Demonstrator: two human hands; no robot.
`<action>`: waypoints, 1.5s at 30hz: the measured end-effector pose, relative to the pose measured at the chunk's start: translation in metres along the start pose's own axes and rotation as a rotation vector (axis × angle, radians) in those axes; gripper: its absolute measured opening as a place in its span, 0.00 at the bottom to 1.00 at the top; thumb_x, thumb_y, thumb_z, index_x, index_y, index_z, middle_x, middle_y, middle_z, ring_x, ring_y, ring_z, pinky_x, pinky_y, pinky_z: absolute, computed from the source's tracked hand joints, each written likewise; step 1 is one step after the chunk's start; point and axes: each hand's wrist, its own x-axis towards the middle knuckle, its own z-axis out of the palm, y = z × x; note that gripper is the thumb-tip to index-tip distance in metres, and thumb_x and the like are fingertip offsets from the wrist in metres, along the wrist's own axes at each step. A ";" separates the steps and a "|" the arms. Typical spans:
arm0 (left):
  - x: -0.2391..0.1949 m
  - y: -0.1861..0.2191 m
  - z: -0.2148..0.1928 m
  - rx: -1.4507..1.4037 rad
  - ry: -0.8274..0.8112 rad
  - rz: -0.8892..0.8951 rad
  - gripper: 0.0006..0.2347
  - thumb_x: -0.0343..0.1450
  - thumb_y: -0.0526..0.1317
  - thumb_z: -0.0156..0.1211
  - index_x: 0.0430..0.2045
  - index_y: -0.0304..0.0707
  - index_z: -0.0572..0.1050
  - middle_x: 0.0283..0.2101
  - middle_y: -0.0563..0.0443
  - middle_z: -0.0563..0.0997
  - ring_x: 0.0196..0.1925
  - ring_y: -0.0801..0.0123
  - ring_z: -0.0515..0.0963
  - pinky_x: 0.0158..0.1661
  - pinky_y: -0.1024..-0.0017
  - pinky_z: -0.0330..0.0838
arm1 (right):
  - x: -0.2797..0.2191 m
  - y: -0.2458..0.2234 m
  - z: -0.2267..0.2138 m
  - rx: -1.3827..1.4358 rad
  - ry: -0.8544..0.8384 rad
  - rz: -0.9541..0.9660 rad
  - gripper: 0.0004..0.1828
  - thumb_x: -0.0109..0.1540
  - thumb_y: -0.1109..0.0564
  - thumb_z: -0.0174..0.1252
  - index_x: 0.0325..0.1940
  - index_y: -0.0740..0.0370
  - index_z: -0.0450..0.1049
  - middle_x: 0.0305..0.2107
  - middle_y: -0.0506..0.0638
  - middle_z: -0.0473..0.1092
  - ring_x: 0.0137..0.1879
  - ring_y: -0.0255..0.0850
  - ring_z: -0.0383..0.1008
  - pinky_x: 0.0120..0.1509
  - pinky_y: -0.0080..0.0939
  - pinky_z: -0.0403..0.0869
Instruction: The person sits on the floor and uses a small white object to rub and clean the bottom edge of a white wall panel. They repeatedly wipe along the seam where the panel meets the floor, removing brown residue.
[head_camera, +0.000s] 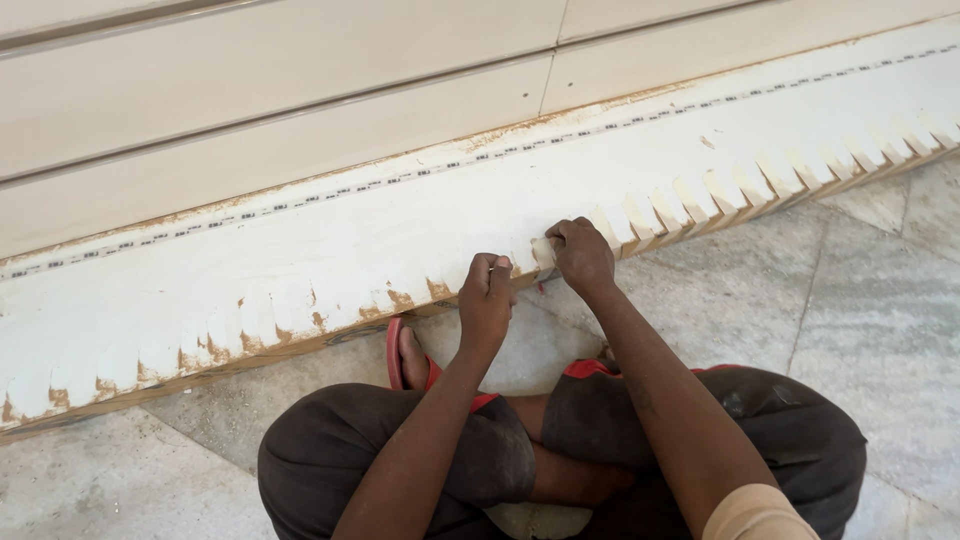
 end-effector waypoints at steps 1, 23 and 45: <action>0.002 -0.003 -0.001 -0.032 -0.014 0.010 0.11 0.78 0.44 0.50 0.36 0.33 0.71 0.22 0.53 0.73 0.21 0.77 0.68 0.23 0.75 0.64 | 0.002 -0.002 0.003 -0.027 -0.013 0.020 0.07 0.64 0.56 0.58 0.44 0.56 0.80 0.45 0.51 0.73 0.47 0.48 0.76 0.51 0.50 0.73; 0.019 -0.018 0.004 0.070 -0.029 -0.074 0.13 0.76 0.46 0.51 0.41 0.33 0.75 0.29 0.50 0.77 0.26 0.75 0.73 0.28 0.74 0.69 | -0.005 -0.007 0.008 -0.117 0.092 -0.171 0.06 0.64 0.59 0.57 0.42 0.55 0.80 0.42 0.48 0.74 0.52 0.47 0.75 0.52 0.47 0.73; 0.024 -0.029 0.001 0.007 -0.030 -0.090 0.16 0.76 0.50 0.50 0.41 0.34 0.74 0.35 0.50 0.79 0.33 0.74 0.79 0.32 0.74 0.75 | 0.014 0.005 0.001 0.303 -0.065 0.228 0.09 0.69 0.56 0.51 0.49 0.62 0.72 0.46 0.57 0.72 0.48 0.48 0.76 0.54 0.45 0.80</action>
